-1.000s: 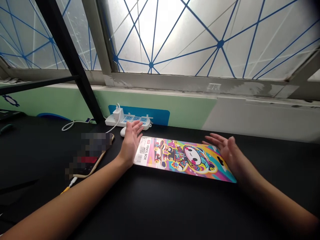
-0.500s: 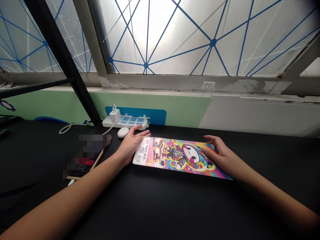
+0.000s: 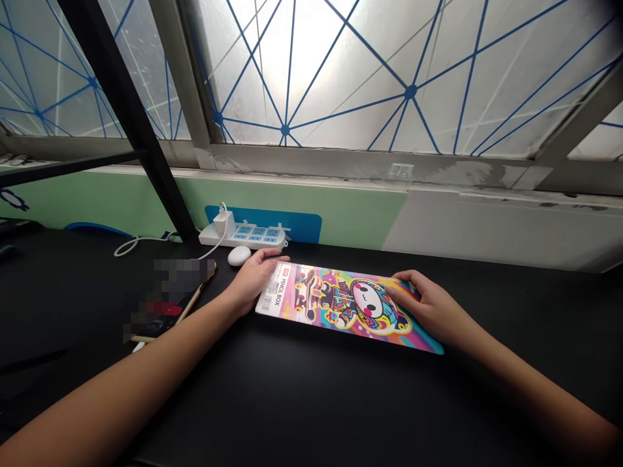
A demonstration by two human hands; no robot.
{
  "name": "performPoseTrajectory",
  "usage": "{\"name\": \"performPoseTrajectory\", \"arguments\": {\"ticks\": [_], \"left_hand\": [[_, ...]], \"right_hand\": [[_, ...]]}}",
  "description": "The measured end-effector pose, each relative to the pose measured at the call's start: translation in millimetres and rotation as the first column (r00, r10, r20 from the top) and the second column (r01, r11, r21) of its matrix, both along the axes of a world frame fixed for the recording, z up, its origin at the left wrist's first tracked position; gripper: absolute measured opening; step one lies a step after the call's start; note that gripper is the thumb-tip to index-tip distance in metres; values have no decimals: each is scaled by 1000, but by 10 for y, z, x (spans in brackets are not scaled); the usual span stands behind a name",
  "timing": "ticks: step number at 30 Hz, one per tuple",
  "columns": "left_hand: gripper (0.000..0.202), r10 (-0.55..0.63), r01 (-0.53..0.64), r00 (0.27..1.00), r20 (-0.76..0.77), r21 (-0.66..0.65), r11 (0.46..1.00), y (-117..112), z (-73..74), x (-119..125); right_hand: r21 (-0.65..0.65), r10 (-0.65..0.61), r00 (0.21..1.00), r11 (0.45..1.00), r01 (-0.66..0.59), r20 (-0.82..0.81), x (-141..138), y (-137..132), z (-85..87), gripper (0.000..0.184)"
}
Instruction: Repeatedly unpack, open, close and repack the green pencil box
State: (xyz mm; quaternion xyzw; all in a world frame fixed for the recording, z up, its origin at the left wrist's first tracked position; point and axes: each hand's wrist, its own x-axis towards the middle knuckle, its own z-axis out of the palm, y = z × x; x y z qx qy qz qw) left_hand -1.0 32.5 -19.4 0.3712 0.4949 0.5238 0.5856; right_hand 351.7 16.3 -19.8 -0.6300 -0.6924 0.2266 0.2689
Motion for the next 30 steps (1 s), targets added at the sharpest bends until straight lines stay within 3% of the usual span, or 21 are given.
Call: {"name": "performPoseTrajectory", "arguments": {"ticks": [3,5,7,10,13,16,20,22,25,27,30], "left_hand": [[26,-7,7,1000,5,12,1000,-3,-12,4],[32,-23,23,1000,13,36,999,-8,-31,18],[41,-35,31,999,41,101,994,-18,-56,43],[47,-37,19,997,72,224,974,-42,-73,85],[50,-33,3,994,103,275,962,-65,-39,96],[52,-21,-23,988,152,285,958,-70,13,66],[42,5,-49,991,137,318,947,-70,51,12],[34,-29,5,997,68,323,946,-76,60,-13],[31,-146,186,978,-152,300,936,-85,72,-64],[33,-224,333,907,-358,279,901,-87,86,-110],[46,-279,537,719,-636,256,804,-93,118,-177]], "right_hand": [[99,-8,1000,995,10,-19,4,-18,26,46],[199,-38,999,979,42,-22,9,-47,68,43],[347,-70,998,935,68,-7,9,-96,120,40],[560,-75,997,827,50,22,-12,-189,182,36],[629,-14,998,777,-22,53,-43,-262,201,32],[592,149,979,779,-204,142,-47,-287,208,28],[373,371,894,815,-443,250,-1,-280,239,28],[290,387,889,846,-448,244,30,-270,249,27],[256,349,911,880,-400,222,75,-253,248,25],[228,326,920,899,-373,219,98,-243,243,22],[157,327,910,915,-372,254,98,-239,244,27]]}}
